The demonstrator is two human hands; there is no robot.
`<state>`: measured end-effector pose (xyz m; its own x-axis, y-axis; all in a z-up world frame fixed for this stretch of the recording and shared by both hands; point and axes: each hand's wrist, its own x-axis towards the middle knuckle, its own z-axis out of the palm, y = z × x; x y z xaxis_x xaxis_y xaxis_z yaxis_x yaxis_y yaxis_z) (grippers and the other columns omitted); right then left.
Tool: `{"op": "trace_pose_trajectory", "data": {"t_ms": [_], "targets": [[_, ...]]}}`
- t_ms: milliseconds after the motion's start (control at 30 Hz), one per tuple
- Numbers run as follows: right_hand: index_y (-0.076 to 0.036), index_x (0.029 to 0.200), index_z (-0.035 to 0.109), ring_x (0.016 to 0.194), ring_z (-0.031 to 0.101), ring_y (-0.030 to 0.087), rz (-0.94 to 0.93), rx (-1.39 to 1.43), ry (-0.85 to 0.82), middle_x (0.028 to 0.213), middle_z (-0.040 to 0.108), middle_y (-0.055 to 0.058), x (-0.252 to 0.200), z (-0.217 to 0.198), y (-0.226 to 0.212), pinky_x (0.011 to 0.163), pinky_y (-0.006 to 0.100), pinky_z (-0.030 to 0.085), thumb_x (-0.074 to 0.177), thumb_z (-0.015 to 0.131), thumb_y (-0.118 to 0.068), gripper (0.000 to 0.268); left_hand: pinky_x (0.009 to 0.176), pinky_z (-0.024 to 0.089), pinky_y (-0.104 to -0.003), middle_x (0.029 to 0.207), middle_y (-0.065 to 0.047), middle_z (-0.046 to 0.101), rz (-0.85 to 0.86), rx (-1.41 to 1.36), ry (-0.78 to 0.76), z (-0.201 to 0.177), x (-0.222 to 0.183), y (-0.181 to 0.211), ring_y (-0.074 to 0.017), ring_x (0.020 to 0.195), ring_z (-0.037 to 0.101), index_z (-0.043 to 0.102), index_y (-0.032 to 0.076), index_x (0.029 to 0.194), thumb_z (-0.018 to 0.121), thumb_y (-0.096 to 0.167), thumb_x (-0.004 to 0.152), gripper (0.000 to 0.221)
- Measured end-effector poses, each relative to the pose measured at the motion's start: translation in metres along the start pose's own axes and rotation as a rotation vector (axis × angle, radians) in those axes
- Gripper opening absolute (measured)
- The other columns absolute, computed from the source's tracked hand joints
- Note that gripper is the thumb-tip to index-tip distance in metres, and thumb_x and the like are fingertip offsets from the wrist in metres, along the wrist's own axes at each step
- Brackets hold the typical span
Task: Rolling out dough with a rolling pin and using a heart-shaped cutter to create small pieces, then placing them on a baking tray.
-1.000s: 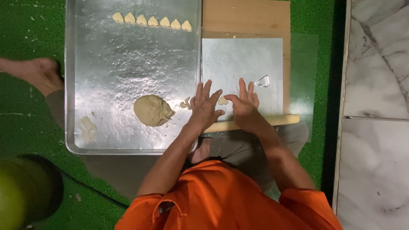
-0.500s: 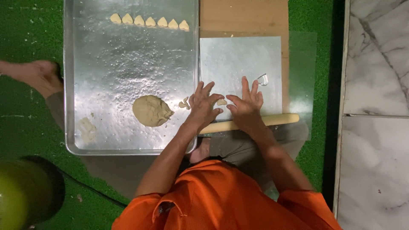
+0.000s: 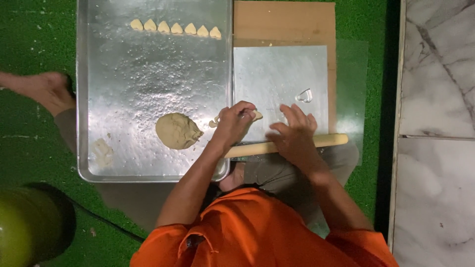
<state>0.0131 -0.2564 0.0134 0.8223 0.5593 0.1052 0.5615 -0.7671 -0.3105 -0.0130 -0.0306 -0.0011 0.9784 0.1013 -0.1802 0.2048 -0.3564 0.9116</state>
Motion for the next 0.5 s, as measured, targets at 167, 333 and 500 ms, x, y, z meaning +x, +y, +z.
{"op": "trace_pose_trajectory", "data": {"t_ms": [167,333,500], "targets": [[-0.033,0.115,0.065,0.148,0.031,0.023,-0.07,-0.145,0.017,0.153,0.035,-0.006,-0.039,0.003,0.014,0.111,0.059,0.027,0.1,0.05,-0.063,0.037,0.093,0.049,-0.044,0.096,-0.002,0.071,-0.172,-0.391,-0.028,-0.031,-0.016,0.029,-0.0142,0.09,0.063,0.074,0.019,0.113,0.069,0.022,0.099,0.016],[-0.023,0.132,0.065,0.123,0.06,0.023,-0.13,0.18,0.214,0.128,0.061,0.0,-0.019,-0.013,-0.019,0.104,0.046,0.044,0.098,0.071,-0.035,0.036,0.087,0.054,-0.035,0.094,-0.006,0.072,-0.195,-0.564,-0.022,-0.037,-0.038,0.06,-0.0139,0.086,0.066,0.076,0.013,0.112,0.075,0.016,0.094,0.018],[-0.017,0.134,0.068,0.11,0.069,0.027,-0.031,0.382,0.059,0.119,0.071,0.004,-0.002,-0.029,-0.045,0.095,0.045,0.05,0.107,0.054,-0.04,0.038,0.087,0.058,-0.033,0.096,-0.008,0.075,-0.15,-0.639,-0.054,-0.01,-0.045,0.024,-0.0109,0.087,0.067,0.077,0.008,0.114,0.079,0.008,0.091,0.024]]}}
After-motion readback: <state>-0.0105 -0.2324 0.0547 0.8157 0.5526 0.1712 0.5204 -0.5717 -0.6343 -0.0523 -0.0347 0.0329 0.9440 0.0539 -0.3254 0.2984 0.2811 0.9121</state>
